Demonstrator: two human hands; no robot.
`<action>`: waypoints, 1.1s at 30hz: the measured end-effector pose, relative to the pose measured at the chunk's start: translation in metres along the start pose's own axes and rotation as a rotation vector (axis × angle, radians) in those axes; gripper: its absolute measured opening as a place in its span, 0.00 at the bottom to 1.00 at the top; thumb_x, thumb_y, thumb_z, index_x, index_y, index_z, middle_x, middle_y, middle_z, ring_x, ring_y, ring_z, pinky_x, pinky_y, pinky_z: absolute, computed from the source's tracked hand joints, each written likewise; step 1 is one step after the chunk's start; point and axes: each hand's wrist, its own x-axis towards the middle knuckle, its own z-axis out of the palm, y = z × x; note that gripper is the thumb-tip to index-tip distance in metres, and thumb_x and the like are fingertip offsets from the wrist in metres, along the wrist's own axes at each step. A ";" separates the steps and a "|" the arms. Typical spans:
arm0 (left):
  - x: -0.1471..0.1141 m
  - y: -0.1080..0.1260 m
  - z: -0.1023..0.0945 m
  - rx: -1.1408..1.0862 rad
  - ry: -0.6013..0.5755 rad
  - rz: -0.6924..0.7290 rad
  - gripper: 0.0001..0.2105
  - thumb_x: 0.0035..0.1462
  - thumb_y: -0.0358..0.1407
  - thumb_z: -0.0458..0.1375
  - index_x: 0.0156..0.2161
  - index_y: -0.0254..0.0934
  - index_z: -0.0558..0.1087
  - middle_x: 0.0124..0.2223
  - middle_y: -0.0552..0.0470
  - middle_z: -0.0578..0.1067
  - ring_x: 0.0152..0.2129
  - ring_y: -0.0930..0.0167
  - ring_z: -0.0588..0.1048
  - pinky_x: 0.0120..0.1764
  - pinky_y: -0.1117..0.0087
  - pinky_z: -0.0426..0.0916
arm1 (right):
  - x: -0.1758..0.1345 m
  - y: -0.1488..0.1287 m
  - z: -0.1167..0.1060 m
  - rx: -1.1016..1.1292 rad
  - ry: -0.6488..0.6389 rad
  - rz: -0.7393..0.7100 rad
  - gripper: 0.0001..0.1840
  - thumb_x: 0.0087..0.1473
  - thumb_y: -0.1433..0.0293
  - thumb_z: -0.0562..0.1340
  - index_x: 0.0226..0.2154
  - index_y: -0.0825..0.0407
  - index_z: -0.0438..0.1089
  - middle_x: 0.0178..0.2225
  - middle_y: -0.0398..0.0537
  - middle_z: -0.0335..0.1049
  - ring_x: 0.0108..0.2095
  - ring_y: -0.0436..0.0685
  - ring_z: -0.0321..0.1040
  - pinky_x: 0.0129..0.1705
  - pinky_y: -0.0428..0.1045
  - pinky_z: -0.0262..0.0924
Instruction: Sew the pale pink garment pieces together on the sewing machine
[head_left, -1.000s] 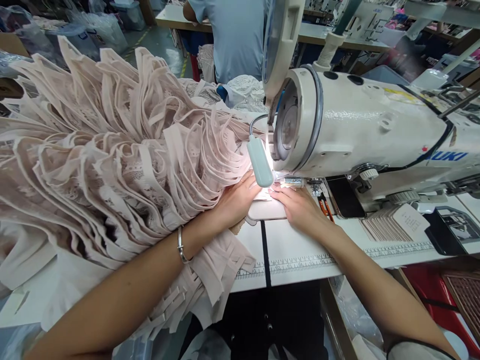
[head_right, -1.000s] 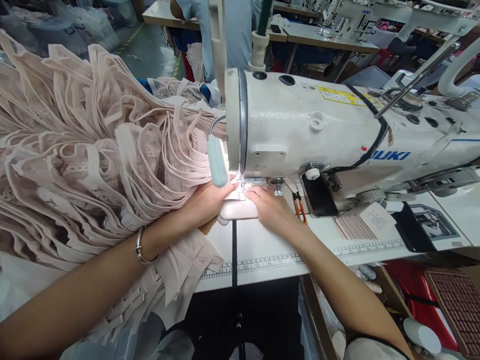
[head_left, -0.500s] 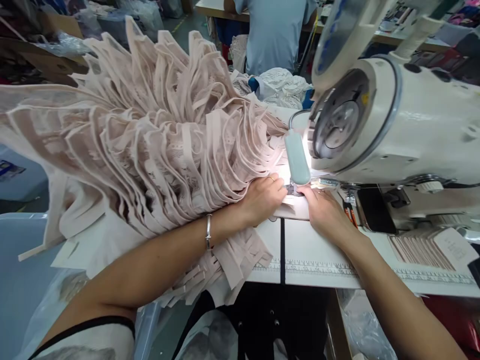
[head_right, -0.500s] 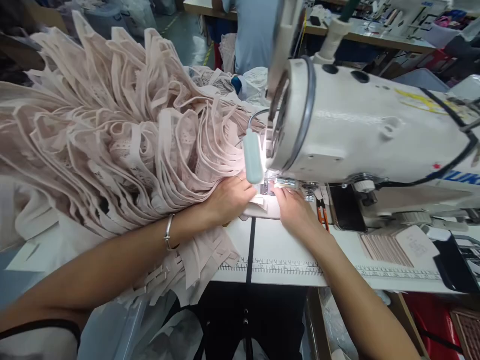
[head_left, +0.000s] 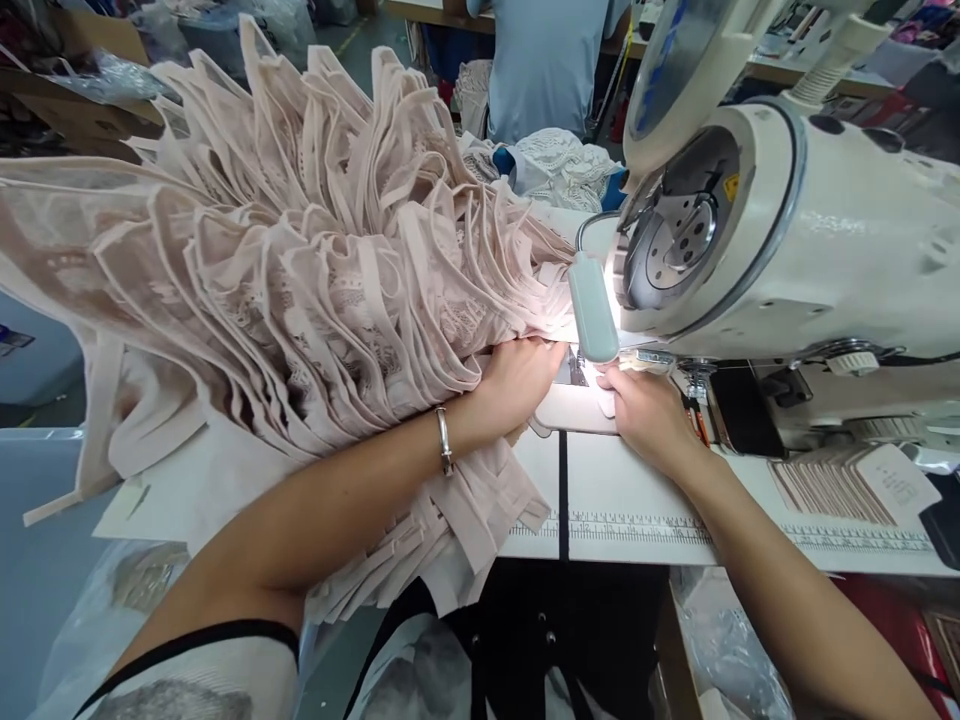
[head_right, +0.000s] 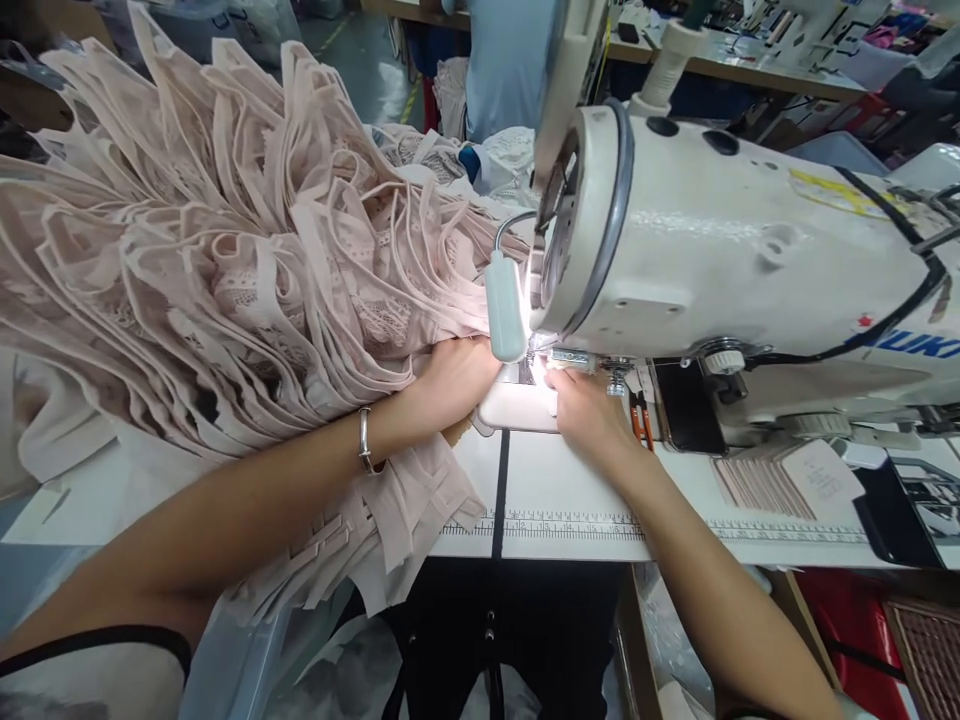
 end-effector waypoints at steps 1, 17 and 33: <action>0.003 0.000 0.001 -0.003 0.001 -0.008 0.10 0.67 0.24 0.48 0.46 0.33 0.71 0.37 0.43 0.79 0.33 0.64 0.80 0.31 0.70 0.66 | -0.003 0.001 0.001 0.010 0.025 -0.010 0.21 0.58 0.76 0.47 0.42 0.51 0.75 0.41 0.54 0.76 0.39 0.63 0.68 0.42 0.56 0.61; 0.006 0.002 0.001 -0.008 -0.041 0.012 0.10 0.67 0.26 0.48 0.47 0.36 0.70 0.38 0.45 0.78 0.36 0.62 0.79 0.36 0.67 0.69 | -0.011 0.003 0.002 0.010 0.025 -0.123 0.33 0.56 0.81 0.50 0.60 0.50 0.68 0.56 0.55 0.70 0.53 0.66 0.65 0.51 0.59 0.66; 0.005 0.002 -0.003 -0.008 -0.062 0.016 0.12 0.68 0.26 0.47 0.50 0.35 0.69 0.40 0.42 0.78 0.37 0.61 0.79 0.36 0.65 0.69 | -0.009 -0.008 -0.002 0.005 -0.022 -0.041 0.31 0.60 0.77 0.46 0.61 0.48 0.67 0.55 0.58 0.69 0.52 0.67 0.63 0.54 0.63 0.60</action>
